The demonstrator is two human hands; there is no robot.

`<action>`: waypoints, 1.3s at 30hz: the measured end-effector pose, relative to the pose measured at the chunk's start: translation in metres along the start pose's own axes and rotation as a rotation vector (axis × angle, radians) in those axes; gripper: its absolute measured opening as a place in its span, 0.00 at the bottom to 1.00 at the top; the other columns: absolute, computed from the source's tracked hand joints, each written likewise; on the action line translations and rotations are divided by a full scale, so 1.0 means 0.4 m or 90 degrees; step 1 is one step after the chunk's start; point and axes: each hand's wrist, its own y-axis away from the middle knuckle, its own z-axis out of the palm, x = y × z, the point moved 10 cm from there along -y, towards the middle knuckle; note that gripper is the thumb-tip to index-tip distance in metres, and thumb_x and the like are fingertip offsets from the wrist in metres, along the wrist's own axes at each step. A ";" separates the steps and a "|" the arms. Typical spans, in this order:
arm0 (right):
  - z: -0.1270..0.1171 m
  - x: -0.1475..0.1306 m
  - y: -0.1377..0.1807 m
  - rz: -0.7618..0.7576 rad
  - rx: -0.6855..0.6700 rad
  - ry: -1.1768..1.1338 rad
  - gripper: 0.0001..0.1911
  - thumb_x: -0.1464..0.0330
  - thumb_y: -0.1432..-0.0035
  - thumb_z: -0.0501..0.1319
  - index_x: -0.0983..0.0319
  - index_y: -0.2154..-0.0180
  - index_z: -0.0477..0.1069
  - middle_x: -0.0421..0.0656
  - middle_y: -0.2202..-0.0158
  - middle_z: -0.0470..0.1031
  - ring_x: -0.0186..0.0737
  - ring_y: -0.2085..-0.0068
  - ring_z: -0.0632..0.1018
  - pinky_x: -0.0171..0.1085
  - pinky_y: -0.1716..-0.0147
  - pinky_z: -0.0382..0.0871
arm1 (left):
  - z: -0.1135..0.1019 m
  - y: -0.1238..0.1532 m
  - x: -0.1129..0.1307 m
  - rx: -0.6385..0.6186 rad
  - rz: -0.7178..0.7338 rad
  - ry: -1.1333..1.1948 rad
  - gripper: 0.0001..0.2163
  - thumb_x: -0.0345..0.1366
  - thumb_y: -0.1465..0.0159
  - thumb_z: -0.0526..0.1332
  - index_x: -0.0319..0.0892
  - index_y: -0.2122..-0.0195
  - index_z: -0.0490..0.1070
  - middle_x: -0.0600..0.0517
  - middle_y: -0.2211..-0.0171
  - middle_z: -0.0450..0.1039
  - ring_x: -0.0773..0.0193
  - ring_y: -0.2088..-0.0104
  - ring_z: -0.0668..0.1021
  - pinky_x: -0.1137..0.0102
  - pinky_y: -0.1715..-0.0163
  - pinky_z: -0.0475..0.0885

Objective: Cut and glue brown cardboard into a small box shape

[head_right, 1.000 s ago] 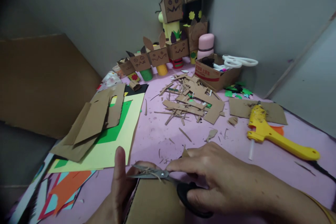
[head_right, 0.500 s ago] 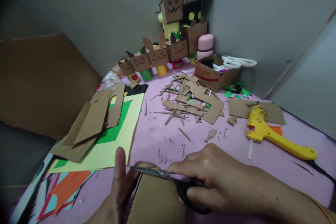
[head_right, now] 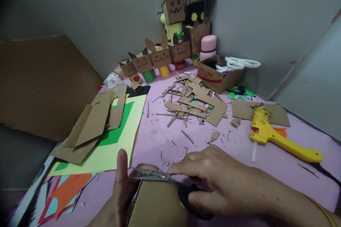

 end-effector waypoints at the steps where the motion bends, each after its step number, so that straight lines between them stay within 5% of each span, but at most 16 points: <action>1: -0.003 -0.002 0.000 -0.008 0.007 0.002 0.30 0.75 0.49 0.61 0.52 0.44 0.69 0.42 0.59 0.80 0.41 0.62 0.78 0.33 0.66 0.67 | -0.002 0.002 -0.001 0.004 0.000 -0.004 0.71 0.48 0.63 0.75 0.55 0.39 0.10 0.41 0.37 0.58 0.38 0.38 0.62 0.44 0.43 0.58; 14: -0.016 -0.020 0.003 -0.062 0.041 -0.013 0.26 0.76 0.46 0.59 0.53 0.46 0.71 0.42 0.64 0.81 0.39 0.65 0.79 0.32 0.68 0.67 | 0.017 -0.037 0.087 -0.002 0.052 0.000 0.63 0.47 0.54 0.73 0.59 0.37 0.16 0.42 0.47 0.67 0.44 0.50 0.74 0.46 0.51 0.68; 21: -0.045 0.102 -0.005 0.060 0.209 -0.180 0.22 0.71 0.42 0.57 0.58 0.45 0.69 0.42 0.65 0.79 0.38 0.68 0.77 0.33 0.70 0.69 | 0.028 -0.065 0.138 -0.018 0.102 0.069 0.53 0.48 0.45 0.67 0.68 0.38 0.17 0.46 0.48 0.66 0.53 0.57 0.77 0.54 0.58 0.73; 24: -0.047 0.149 -0.008 0.117 0.253 -0.226 0.22 0.64 0.42 0.59 0.60 0.46 0.70 0.44 0.63 0.78 0.40 0.68 0.77 0.35 0.71 0.70 | 0.015 -0.077 0.164 0.031 0.126 0.087 0.55 0.44 0.47 0.70 0.72 0.39 0.19 0.49 0.50 0.67 0.56 0.57 0.77 0.60 0.61 0.75; 31: -0.076 0.159 -0.018 0.180 0.287 0.159 0.27 0.67 0.46 0.58 0.62 0.43 0.67 0.48 0.62 0.75 0.47 0.63 0.75 0.42 0.65 0.67 | -0.066 -0.086 0.175 0.211 0.164 0.091 0.58 0.44 0.53 0.73 0.70 0.37 0.25 0.51 0.51 0.66 0.57 0.56 0.77 0.62 0.59 0.75; 39: -0.078 0.178 -0.024 0.147 0.330 -0.003 0.21 0.70 0.50 0.60 0.60 0.52 0.75 0.45 0.67 0.76 0.44 0.68 0.73 0.39 0.66 0.61 | -0.113 -0.082 0.139 0.278 0.061 0.076 0.62 0.48 0.57 0.74 0.63 0.36 0.22 0.50 0.49 0.68 0.53 0.50 0.74 0.61 0.52 0.71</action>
